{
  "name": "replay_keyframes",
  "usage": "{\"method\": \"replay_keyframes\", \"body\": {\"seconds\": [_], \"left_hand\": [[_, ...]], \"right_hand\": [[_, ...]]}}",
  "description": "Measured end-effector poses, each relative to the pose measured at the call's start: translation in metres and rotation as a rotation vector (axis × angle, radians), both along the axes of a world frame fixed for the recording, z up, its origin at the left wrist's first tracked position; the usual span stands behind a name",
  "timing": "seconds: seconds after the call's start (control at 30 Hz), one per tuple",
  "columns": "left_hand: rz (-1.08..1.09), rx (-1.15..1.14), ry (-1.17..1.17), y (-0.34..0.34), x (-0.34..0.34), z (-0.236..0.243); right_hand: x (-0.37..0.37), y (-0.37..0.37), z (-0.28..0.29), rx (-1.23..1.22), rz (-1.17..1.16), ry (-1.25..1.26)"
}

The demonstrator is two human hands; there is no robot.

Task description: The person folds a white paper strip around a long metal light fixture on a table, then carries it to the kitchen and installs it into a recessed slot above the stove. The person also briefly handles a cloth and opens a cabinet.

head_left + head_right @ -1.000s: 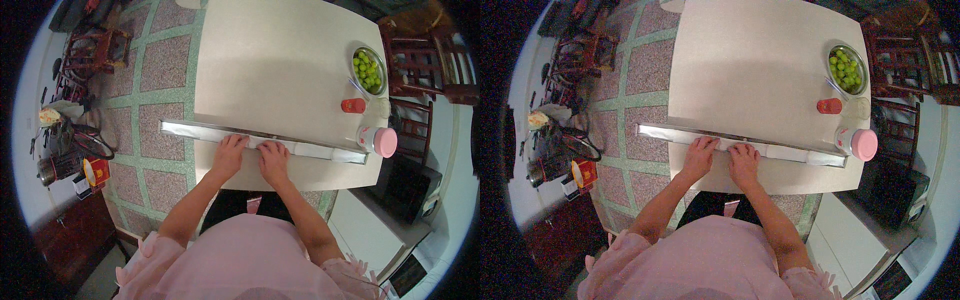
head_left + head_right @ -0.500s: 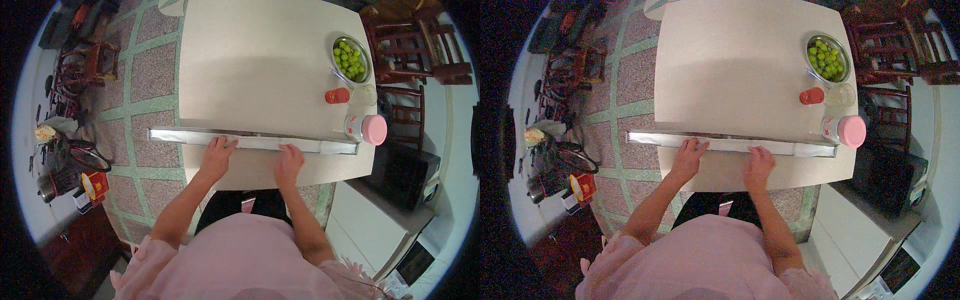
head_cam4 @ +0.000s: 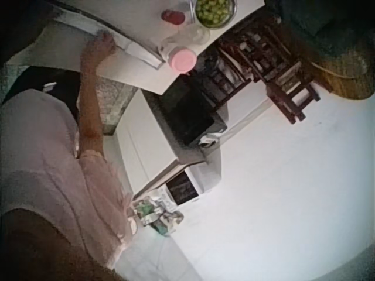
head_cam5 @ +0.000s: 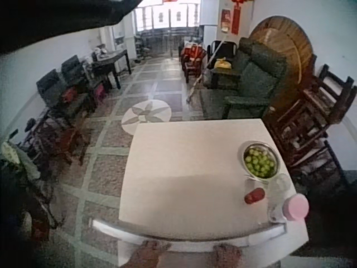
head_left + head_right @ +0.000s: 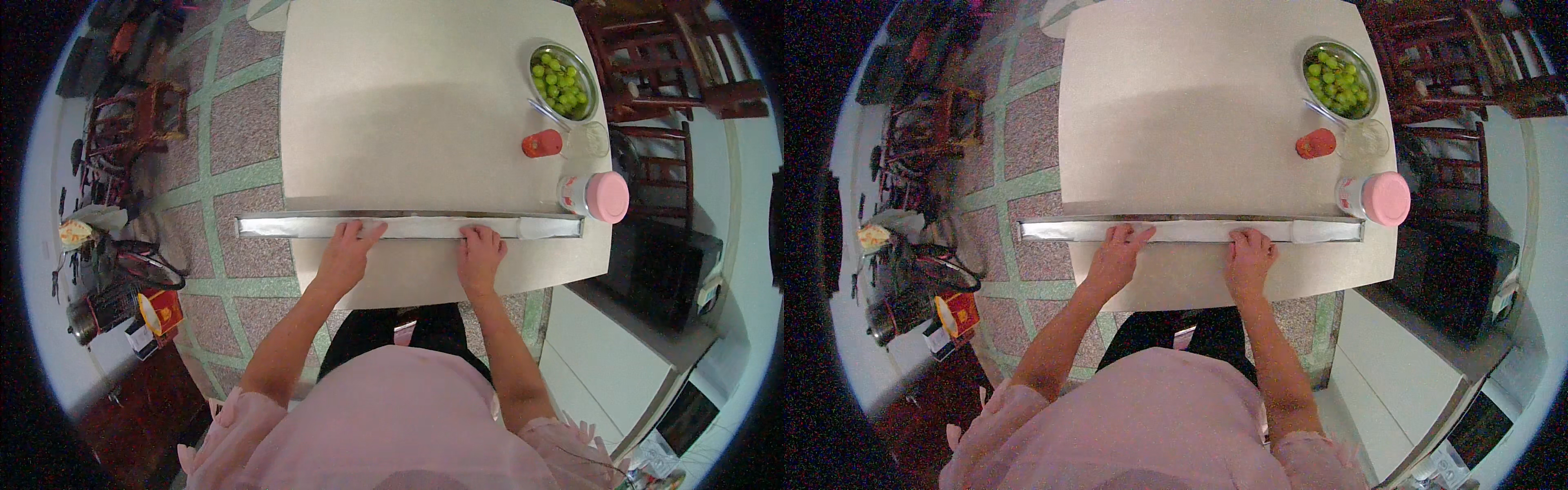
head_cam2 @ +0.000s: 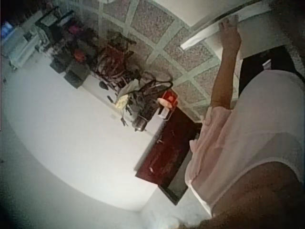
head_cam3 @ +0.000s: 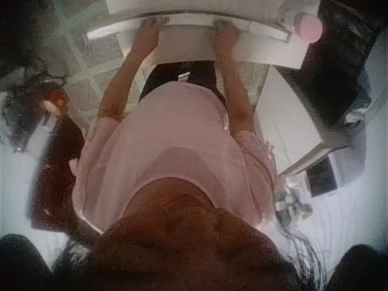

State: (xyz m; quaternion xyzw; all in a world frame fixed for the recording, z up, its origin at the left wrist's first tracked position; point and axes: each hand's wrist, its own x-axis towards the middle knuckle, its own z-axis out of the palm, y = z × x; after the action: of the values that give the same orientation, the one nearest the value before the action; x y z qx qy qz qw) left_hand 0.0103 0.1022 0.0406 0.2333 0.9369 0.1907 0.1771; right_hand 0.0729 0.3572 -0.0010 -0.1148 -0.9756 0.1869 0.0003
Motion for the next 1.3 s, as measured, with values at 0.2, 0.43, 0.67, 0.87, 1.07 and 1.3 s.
{"method": "replay_keyframes", "body": {"seconds": [0.2,0.43,0.67,0.87,1.07,1.3], "left_hand": [[-0.014,-0.038,0.005,0.0,0.003,-0.007],[-0.019,-0.057,-0.005,0.002,0.003,-0.004],[-0.022,-0.103,-0.012,0.005,0.001,-0.003],[0.008,-0.039,-0.018,0.009,0.0,0.004],[-0.002,-0.008,0.042,0.008,0.001,0.003],[0.023,-0.025,0.019,0.009,0.002,0.004]], "right_hand": [[0.005,0.003,0.0,-0.045,0.013,0.058],[0.016,0.037,-0.003,-0.011,-0.267,0.142],[0.017,0.096,0.002,0.126,-0.362,0.142],[0.012,0.112,-0.003,0.158,-0.329,0.066],[0.017,0.148,-0.015,-0.463,-0.742,0.378],[0.015,0.15,-0.008,-0.876,-0.92,0.342]]}}
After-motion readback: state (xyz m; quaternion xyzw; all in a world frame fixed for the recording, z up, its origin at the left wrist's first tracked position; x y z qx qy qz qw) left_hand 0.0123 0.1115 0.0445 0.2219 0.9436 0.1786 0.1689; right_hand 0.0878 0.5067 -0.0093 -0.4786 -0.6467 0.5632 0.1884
